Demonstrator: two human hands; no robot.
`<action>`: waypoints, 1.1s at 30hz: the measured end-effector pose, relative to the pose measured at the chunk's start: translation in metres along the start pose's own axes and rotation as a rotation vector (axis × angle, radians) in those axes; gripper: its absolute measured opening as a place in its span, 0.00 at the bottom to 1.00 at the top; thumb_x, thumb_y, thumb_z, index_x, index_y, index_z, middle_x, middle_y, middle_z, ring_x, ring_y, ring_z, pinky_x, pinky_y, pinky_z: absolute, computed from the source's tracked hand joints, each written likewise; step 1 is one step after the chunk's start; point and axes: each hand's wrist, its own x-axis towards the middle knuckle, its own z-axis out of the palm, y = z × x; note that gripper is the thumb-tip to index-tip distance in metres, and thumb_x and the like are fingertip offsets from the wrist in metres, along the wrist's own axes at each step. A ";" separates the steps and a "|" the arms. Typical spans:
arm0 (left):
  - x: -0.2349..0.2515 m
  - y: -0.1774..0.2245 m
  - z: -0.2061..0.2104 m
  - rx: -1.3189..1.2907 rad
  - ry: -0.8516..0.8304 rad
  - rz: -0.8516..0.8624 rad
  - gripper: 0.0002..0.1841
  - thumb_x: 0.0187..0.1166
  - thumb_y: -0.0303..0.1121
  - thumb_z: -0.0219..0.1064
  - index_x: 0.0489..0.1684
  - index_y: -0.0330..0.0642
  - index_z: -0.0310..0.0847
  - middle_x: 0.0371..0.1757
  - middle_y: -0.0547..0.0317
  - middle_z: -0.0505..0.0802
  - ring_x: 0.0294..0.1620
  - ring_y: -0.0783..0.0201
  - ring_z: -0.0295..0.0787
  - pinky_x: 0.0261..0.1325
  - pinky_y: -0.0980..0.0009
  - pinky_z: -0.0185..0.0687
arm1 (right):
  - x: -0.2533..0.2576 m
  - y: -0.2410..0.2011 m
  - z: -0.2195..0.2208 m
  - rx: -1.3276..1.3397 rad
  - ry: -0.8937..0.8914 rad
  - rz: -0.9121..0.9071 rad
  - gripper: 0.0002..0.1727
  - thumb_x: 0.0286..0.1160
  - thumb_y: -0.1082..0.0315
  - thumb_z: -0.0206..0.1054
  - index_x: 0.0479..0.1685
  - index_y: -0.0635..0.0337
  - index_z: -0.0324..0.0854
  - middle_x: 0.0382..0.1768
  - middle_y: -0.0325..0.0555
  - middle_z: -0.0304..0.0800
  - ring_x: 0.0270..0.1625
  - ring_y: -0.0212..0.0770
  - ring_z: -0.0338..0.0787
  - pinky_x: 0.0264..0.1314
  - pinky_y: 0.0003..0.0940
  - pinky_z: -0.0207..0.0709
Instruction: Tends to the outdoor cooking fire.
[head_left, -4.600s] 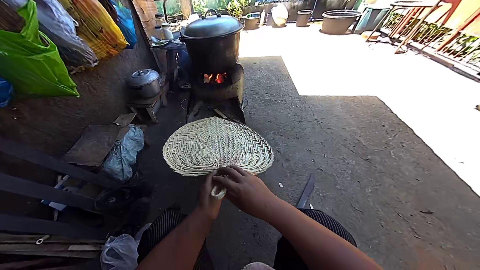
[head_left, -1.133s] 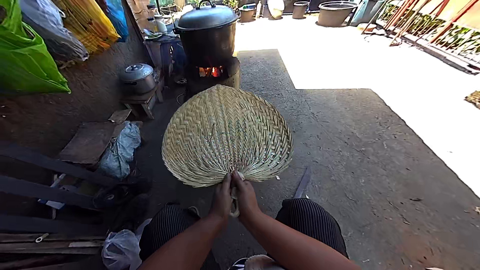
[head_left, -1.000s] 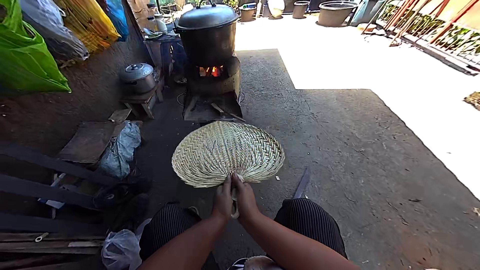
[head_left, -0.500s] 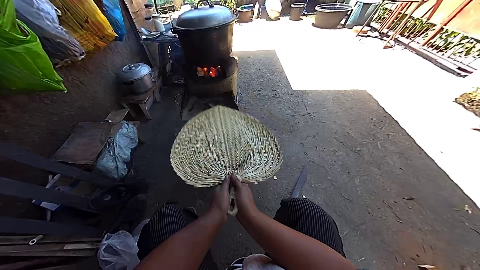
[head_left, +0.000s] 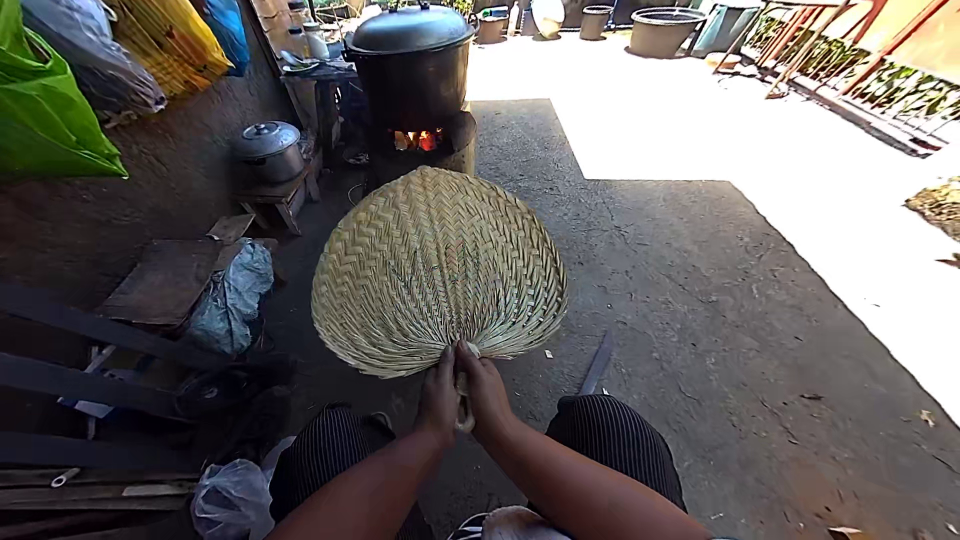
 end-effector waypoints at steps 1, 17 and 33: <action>0.003 -0.002 0.000 0.014 0.025 -0.059 0.26 0.96 0.46 0.42 0.64 0.32 0.79 0.56 0.48 0.90 0.56 0.64 0.87 0.62 0.66 0.80 | 0.002 0.002 0.000 0.000 0.031 0.056 0.20 0.95 0.59 0.50 0.43 0.66 0.80 0.29 0.46 0.87 0.33 0.35 0.89 0.41 0.31 0.84; 0.000 0.001 -0.001 -0.086 0.012 -0.039 0.24 0.95 0.44 0.44 0.59 0.34 0.81 0.50 0.52 0.91 0.52 0.67 0.88 0.59 0.70 0.83 | 0.000 0.002 0.003 0.045 0.015 -0.004 0.18 0.95 0.61 0.49 0.47 0.67 0.78 0.31 0.46 0.88 0.35 0.34 0.90 0.44 0.29 0.85; 0.001 -0.001 0.001 -0.111 0.024 0.044 0.23 0.95 0.42 0.46 0.53 0.32 0.83 0.45 0.53 0.92 0.48 0.70 0.89 0.57 0.73 0.84 | 0.000 -0.001 0.004 0.023 0.004 -0.063 0.16 0.94 0.63 0.50 0.50 0.67 0.77 0.33 0.46 0.89 0.37 0.32 0.91 0.46 0.28 0.86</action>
